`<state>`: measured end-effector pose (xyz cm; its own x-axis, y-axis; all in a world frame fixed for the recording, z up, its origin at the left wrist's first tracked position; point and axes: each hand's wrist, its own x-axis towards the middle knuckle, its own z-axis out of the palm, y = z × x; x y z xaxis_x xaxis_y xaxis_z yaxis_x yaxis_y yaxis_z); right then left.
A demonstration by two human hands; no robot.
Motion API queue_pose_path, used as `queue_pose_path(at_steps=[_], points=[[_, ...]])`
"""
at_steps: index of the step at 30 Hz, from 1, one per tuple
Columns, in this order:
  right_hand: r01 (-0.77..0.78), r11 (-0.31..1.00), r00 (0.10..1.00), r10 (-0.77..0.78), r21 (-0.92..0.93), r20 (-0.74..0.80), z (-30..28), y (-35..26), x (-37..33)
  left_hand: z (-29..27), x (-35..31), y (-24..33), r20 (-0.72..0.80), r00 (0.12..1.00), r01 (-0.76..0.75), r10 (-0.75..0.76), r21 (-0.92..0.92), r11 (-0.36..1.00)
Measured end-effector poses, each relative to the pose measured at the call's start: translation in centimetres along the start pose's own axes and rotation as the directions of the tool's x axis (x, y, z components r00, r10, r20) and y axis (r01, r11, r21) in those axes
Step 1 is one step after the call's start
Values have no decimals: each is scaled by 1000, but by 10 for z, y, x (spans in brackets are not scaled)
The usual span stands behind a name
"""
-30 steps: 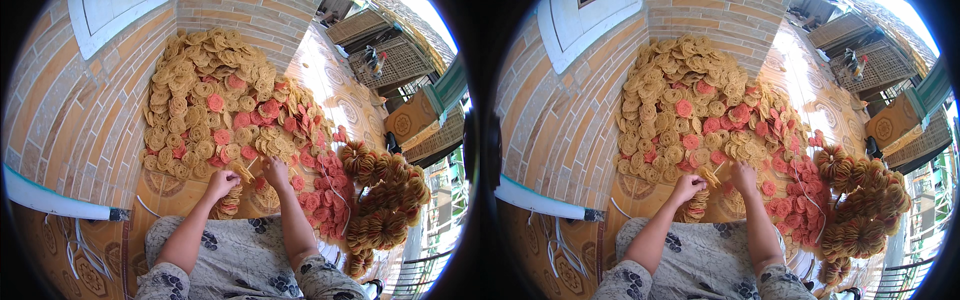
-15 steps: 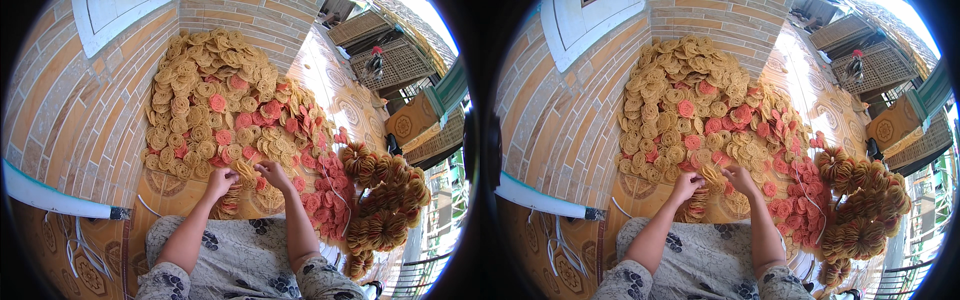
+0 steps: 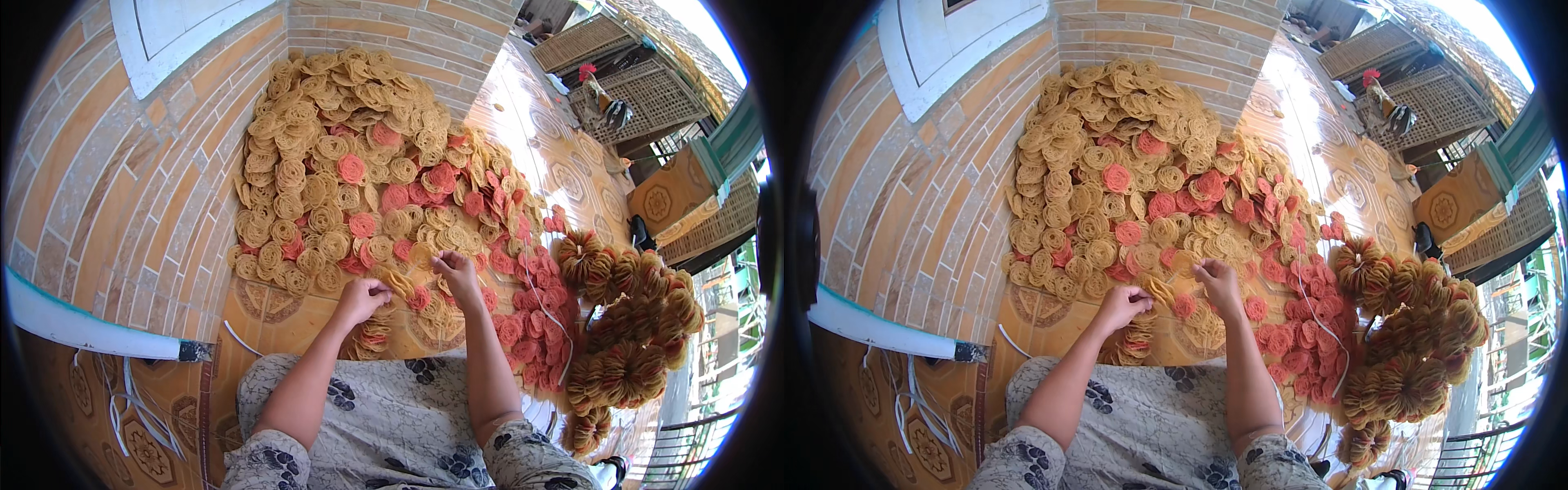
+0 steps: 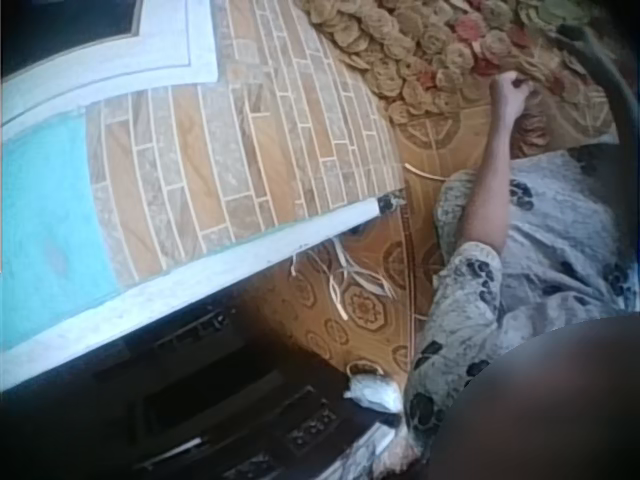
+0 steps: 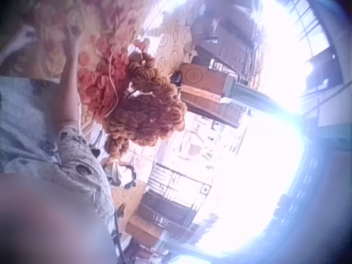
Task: The person sits on a tiled floor and repeatedly picks up small, flat, rose-shaped items in yellow and pink, threading them onto a white string. The person alternates colors and accumulates a growing strand of items.
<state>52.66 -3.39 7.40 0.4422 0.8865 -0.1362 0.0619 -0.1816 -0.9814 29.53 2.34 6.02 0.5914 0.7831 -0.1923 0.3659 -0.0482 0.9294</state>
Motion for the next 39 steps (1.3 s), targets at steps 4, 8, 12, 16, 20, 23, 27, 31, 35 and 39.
queue_pose_path(at_steps=[4,8,12,16,20,23,27,31,35,39], points=[[20,999,1000,-21,-29,-15,5,-7,-4,-1,-2,4,2,1000,-8,8,5,1000],[-16,998,1000,16,-66,-6,9,-19,-9,1,-3,7,6,1000,0,0,6,1000],[-12,949,978,76,-316,192,-3,-25,-17,2,-3,6,-8,999,-33,33,18,999],[112,615,992,-112,-781,55,-22,-9,-22,4,-4,4,-7,998,-67,67,23,997],[83,514,972,-230,-854,-44,-27,10,-17,5,-4,6,13,998,-64,63,62,996],[33,781,979,-150,-623,-136,-22,6,-4,4,-4,8,24,998,-52,51,21,998],[-31,981,998,21,-190,-52,-11,-7,-5,5,-5,8,6,997,-75,75,23,997],[-56,996,998,54,66,30,-1,-17,-13,6,-4,6,-4,998,-56,56,45,997],[105,991,993,-99,-86,69,5,-22,-19,6,-2,3,2,999,-46,46,7,999],[143,983,964,-114,-111,239,-3,-18,-15,8,-2,2,17,999,-46,48,-97,994]])
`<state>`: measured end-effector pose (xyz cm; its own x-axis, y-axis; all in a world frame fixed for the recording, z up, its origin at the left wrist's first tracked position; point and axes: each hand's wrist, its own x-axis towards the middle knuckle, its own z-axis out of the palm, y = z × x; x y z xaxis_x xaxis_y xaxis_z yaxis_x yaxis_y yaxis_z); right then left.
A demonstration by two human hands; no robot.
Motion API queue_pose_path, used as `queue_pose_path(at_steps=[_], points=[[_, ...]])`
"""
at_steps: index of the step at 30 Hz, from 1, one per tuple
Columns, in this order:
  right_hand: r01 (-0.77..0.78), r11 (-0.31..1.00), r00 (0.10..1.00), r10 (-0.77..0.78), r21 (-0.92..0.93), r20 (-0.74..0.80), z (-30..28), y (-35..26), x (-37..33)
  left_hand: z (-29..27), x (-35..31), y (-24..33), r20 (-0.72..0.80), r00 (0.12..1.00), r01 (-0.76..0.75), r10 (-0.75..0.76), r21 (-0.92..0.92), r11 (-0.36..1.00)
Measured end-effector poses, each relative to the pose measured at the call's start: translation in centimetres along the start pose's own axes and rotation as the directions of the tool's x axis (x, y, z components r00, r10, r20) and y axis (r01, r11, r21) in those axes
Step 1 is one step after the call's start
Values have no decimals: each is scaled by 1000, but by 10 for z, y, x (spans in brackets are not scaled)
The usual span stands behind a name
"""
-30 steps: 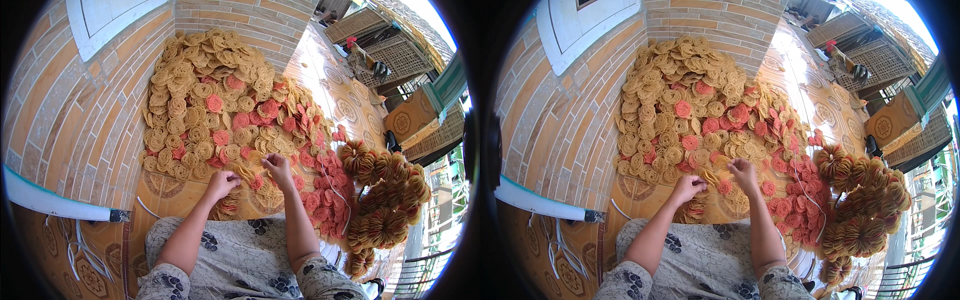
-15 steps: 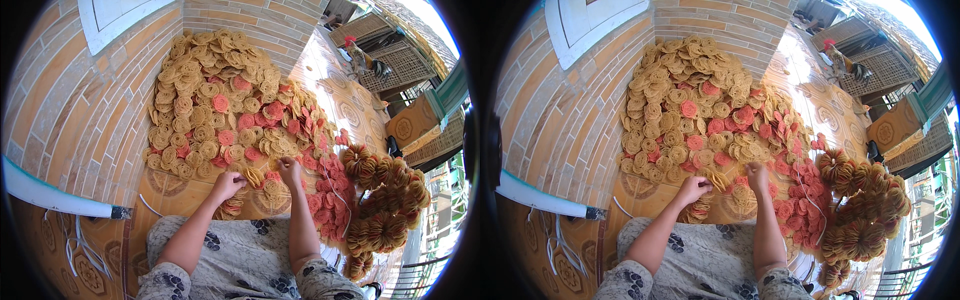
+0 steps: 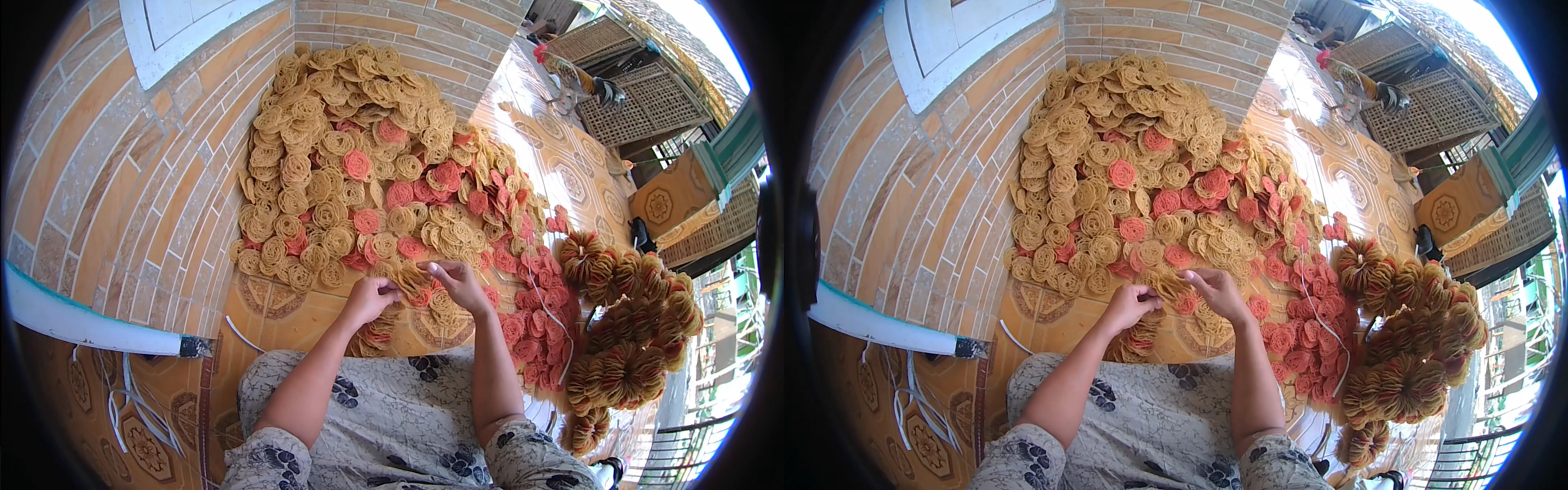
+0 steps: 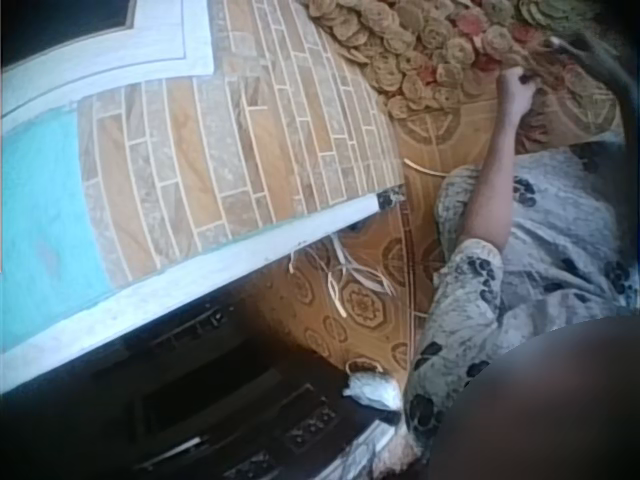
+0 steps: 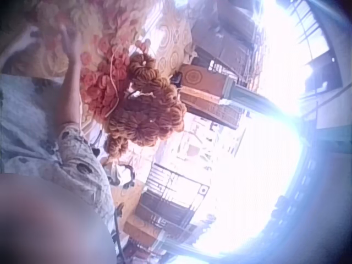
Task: The person sits on a tiled floor and repeatedly picks up small, flat, rose-shaped items in yellow and pink, threading them onto a white string. The person alternates colors and accumulates a growing strand of items.
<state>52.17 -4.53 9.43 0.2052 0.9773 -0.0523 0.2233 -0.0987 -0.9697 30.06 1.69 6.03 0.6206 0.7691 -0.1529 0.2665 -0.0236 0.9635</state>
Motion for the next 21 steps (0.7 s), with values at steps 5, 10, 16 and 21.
queue_pose_path(at_steps=[5,10,16,21], points=[[-341,738,821,-68,-583,-566,-34,31,7,0,-1,1,-18,999,-32,33,77,997],[-234,643,911,-117,-730,-395,-39,55,2,2,-1,1,-12,999,-36,38,116,993],[-86,979,887,-10,-186,-462,-26,36,11,1,-2,4,10,999,-42,42,99,994],[-33,999,903,14,-37,-429,-8,24,13,2,-2,5,-4,999,-39,40,107,993]])
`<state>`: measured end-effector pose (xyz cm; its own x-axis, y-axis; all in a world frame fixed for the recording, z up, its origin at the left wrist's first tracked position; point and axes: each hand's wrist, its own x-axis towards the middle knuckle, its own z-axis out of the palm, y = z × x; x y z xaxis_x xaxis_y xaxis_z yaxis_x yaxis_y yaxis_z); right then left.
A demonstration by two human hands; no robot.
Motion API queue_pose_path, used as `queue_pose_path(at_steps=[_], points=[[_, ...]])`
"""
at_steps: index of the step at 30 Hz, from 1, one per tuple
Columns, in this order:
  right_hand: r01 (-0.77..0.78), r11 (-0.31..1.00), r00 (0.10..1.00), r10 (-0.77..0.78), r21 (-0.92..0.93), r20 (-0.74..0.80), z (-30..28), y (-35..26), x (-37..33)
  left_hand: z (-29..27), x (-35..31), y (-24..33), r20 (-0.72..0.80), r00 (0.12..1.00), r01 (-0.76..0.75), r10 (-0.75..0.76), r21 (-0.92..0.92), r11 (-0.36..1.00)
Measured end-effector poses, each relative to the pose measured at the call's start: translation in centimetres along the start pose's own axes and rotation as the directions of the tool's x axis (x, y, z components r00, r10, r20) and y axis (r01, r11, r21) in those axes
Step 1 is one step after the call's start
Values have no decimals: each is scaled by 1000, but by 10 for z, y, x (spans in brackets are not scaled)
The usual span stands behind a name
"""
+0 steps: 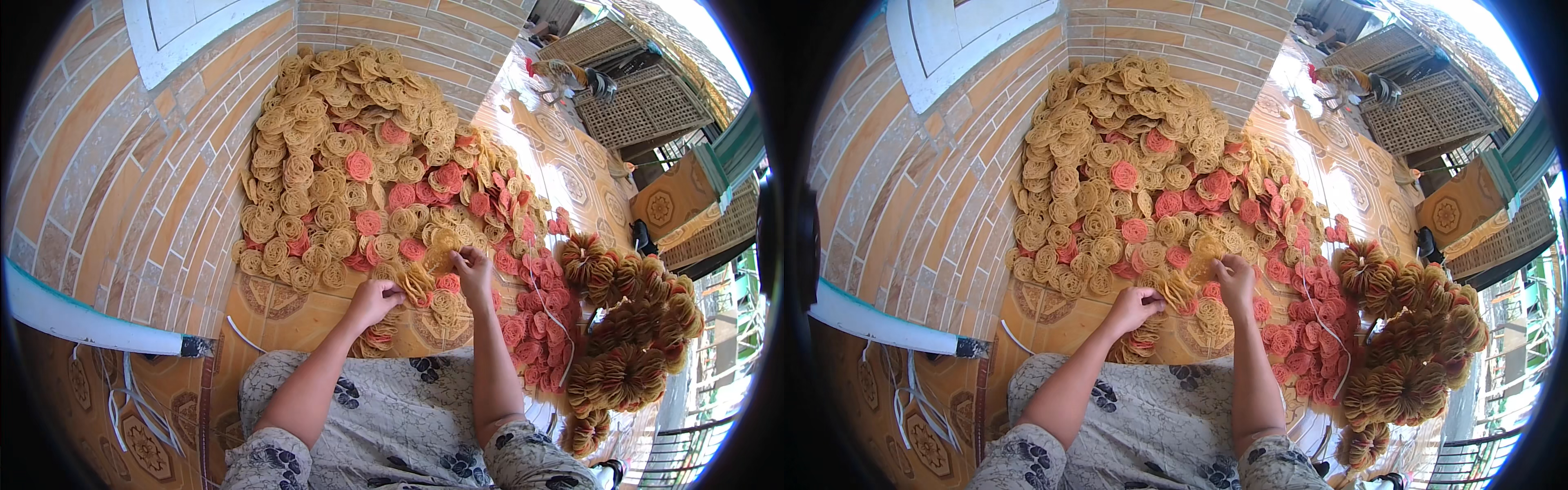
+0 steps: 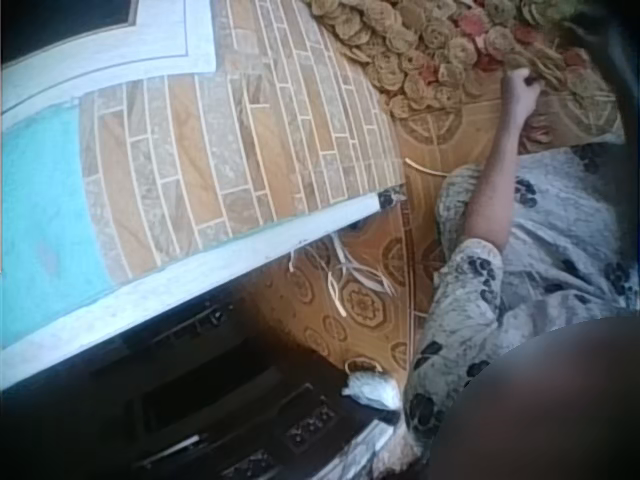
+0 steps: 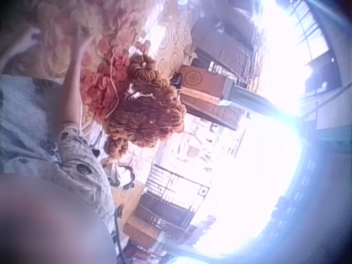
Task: The person sits on a tiled floor and repeatedly picks up small, flat, rose-shaped items in yellow and pink, threading them onto a white string. The person alternates colors and accumulates a growing strand of items.
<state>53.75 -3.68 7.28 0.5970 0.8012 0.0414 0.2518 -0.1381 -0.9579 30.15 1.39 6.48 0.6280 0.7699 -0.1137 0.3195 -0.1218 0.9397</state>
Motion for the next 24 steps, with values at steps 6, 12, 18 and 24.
queue_pose_path(at_steps=[6,12,18,24], points=[[72,985,997,-70,-155,25,6,-25,-11,0,0,0,-29,999,17,-16,35,999],[265,924,963,-240,-275,122,15,-46,-26,3,1,-5,-42,999,7,-9,-28,1000],[63,998,990,-66,-29,-126,20,-34,-16,3,1,-4,-56,998,-10,8,-39,999],[24,999,1000,-25,-36,-13,13,-20,-13,1,1,-3,-50,998,42,-45,-70,997]])
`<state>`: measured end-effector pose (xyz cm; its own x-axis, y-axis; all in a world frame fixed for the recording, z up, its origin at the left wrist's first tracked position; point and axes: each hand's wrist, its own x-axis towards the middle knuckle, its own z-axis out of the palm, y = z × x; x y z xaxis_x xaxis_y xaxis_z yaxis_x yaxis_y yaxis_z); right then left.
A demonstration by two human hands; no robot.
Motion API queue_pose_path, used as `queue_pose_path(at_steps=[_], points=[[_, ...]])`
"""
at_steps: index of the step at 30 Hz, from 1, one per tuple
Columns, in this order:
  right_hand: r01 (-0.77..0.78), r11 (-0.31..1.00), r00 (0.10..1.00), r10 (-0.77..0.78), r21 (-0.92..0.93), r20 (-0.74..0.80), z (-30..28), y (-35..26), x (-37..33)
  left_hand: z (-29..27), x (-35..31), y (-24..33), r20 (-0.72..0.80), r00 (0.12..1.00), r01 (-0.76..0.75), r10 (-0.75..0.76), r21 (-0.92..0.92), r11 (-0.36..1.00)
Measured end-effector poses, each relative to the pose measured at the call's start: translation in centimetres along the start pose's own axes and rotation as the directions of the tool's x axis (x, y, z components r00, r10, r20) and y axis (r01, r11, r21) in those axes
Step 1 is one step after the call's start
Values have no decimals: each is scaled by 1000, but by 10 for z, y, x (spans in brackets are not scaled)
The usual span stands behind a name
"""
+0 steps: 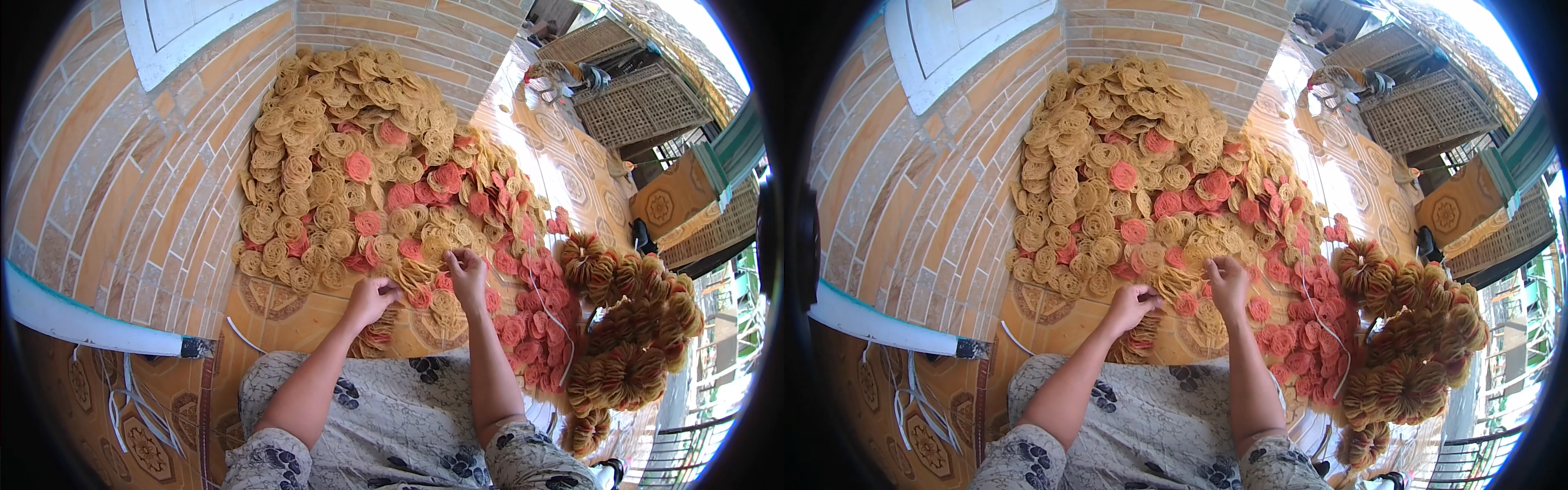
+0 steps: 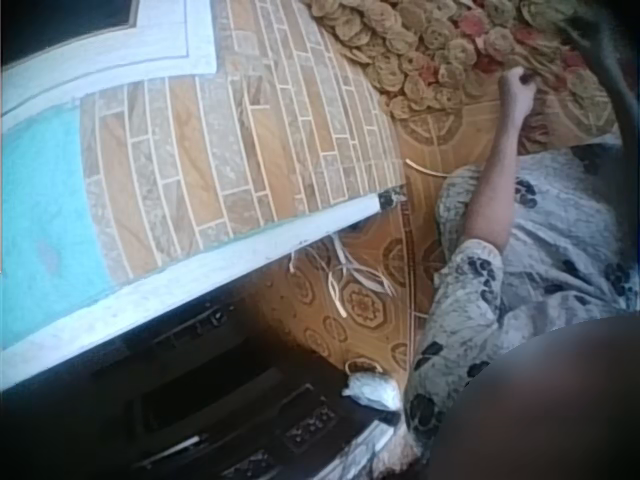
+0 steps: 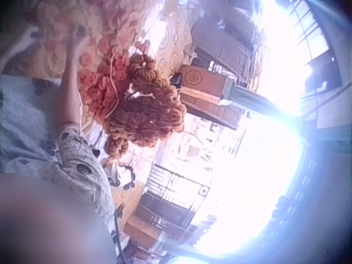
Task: The person sits on a tiled floor and repeatedly picks up small, flat, rose-shaped items in yellow and pink, threading them onto a white string. The person alternates colors and accumulates a growing strand of items.
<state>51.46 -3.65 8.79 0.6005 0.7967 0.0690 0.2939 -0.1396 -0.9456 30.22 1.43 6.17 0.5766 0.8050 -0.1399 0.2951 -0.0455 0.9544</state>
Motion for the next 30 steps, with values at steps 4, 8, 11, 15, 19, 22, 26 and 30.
queue_pose_path(at_steps=[4,8,11,15,19,22,26,30], points=[[3,1000,999,-2,-13,50,4,-5,-4,1,1,-1,-6,1000,9,-10,-33,999],[230,948,970,-205,-223,127,0,-12,-8,-1,0,1,29,998,63,-60,-143,988],[387,915,902,-348,-118,256,1,-14,-9,-2,-1,2,28,997,73,-69,-139,988],[59,969,944,-133,241,303,8,-21,-11,-6,0,4,28,1000,13,-12,-36,999],[128,988,967,-144,87,210,8,-41,-18,-19,4,16,-155,971,-169,181,86,982],[330,941,906,-295,-70,304,9,-60,-29,-22,4,34,-156,937,-330,314,-91,939],[303,902,924,-356,307,136,11,-76,-28,-13,-10,44,173,948,-313,267,353,882],[171,845,960,-259,507,107,1,-73,-19,-4,-6,36,-25,936,-336,352,243,910]])
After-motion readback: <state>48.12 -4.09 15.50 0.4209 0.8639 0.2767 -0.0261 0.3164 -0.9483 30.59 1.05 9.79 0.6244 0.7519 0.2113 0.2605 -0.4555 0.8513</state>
